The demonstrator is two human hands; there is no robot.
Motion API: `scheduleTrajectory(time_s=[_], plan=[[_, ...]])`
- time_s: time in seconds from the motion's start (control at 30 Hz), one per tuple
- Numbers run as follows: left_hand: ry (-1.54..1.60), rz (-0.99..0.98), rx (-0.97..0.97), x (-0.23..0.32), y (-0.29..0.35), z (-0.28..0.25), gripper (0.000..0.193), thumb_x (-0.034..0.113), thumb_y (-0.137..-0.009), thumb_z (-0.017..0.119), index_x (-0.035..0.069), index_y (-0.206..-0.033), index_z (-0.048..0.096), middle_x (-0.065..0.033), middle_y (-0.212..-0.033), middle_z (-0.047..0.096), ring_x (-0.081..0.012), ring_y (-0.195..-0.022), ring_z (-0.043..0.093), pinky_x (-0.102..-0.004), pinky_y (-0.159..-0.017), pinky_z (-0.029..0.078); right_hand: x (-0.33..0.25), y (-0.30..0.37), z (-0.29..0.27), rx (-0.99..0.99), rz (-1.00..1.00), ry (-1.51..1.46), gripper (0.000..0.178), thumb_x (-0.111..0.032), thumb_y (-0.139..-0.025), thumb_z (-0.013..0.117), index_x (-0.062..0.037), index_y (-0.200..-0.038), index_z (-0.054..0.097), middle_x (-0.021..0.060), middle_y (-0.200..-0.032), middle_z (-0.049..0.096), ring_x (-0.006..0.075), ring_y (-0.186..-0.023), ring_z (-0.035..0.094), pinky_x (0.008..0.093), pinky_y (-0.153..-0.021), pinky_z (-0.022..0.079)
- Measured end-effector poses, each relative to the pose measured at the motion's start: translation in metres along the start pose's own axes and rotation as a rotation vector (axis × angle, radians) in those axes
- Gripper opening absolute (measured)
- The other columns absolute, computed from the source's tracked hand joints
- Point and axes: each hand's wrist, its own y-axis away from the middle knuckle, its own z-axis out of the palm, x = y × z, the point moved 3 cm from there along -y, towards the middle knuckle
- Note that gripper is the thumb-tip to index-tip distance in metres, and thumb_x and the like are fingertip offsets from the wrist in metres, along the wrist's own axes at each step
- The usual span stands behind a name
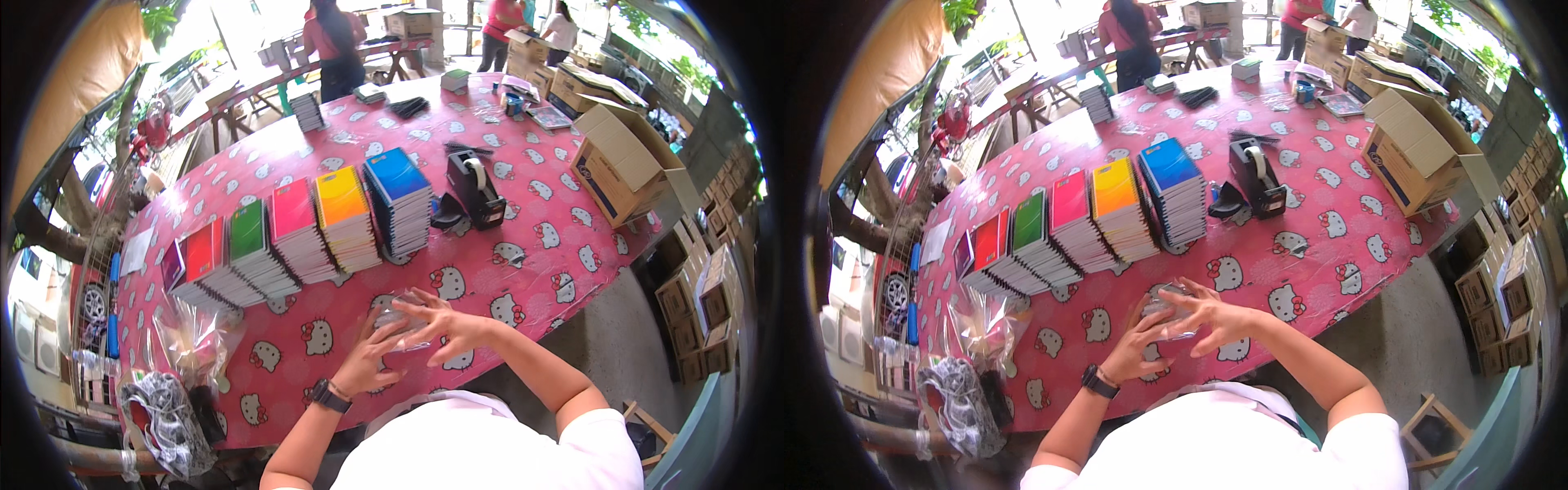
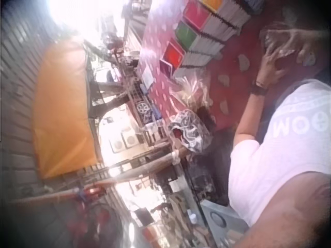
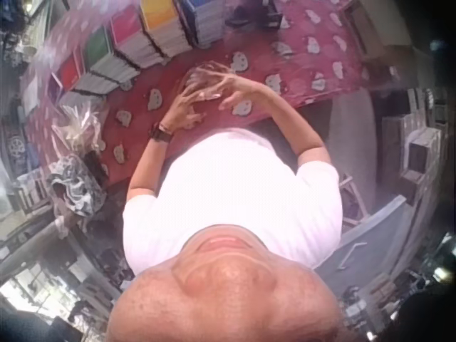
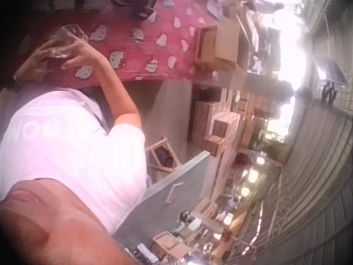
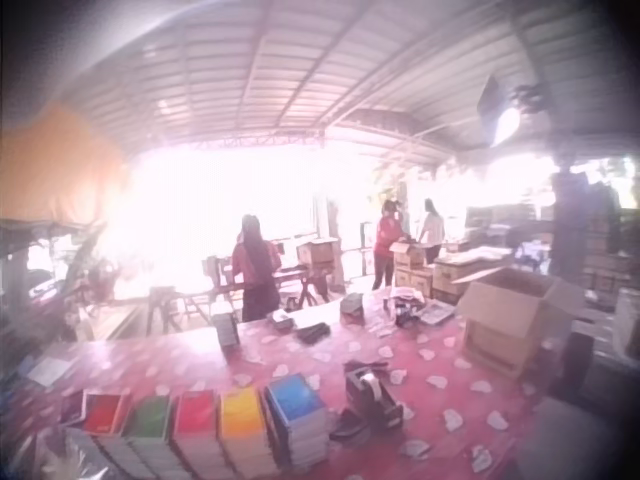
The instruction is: The person repeatedly picks up small notebooks from stacks on a table, places them into clear plastic bags, and seals the bags. The person also uses a tape dispenser to seal the bags and stacks the packaged notebooks on the table.
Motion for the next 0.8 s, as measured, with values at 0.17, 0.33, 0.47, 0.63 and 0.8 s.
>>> scheduleTrajectory(time_s=[0.17,0.33,0.47,0.63,0.8], plan=[[0.105,-0.05,0.014,0.008,0.007,-0.001,0.064,0.021,-0.065,0.074,0.021,-0.127,0.055,-0.0003,-0.139,0.044,-0.033,-0.131,0.031,-0.0479,-0.109,0.022,0.13,0.051,-0.156,1.166,0.516,-0.032,0.017,-0.014,-0.082,0.061,-0.0008,-0.091,0.069,0.0104,-0.078,0.069,0.0169,-0.068,0.065,0.029,-0.066,0.051],[0.222,-0.078,0.03,0.0,-0.001,0.001,0.062,0.018,-0.067,0.074,0.023,-0.126,0.056,-0.0001,-0.138,0.045,-0.0301,-0.128,0.036,-0.046,-0.108,0.025,0.247,0.055,-0.185,0.9,1.121,0.188,0.033,-0.036,-0.077,0.069,-0.0096,-0.096,0.07,0.0161,-0.107,0.065,0.032,-0.112,0.054,0.0431,-0.095,0.041],[0.132,-0.017,0.058,0.003,-0.01,0.002,0.061,0.013,-0.067,0.073,0.023,-0.125,0.057,-0.0013,-0.137,0.047,-0.0291,-0.126,0.038,-0.0445,-0.108,0.025,0.25,0.052,-0.185,1.131,0.936,0.44,0.033,-0.037,-0.077,0.07,-0.0059,-0.087,0.071,0.0142,-0.086,0.067,0.0274,-0.078,0.063,0.0395,-0.08,0.046],[0.118,-0.058,0.154,0.006,0.004,0.004,0.062,0.009,-0.065,0.073,0.021,-0.124,0.058,-0.0025,-0.134,0.05,-0.0293,-0.123,0.042,-0.0443,-0.108,0.025,0.226,0.072,-0.143,1.163,0.703,-0.209,0.013,-0.018,-0.084,0.067,-0.0061,-0.079,0.066,-0.0019,-0.069,0.058,0.009,-0.056,0.05,0.0235,-0.052,0.041],[0.146,-0.01,0.148,0.002,-0.004,0.005,0.058,0.012,-0.067,0.073,0.021,-0.123,0.059,-0.0042,-0.135,0.049,-0.0248,-0.127,0.042,-0.0486,-0.111,0.016,0.208,0.049,-0.068,0.557,1.02,-0.928,0.016,-0.023,-0.083,0.069,-0.0083,-0.085,0.063,-0.0049,-0.063,0.052,0.0025,-0.047,0.034,0.0212,-0.041,0.027]])
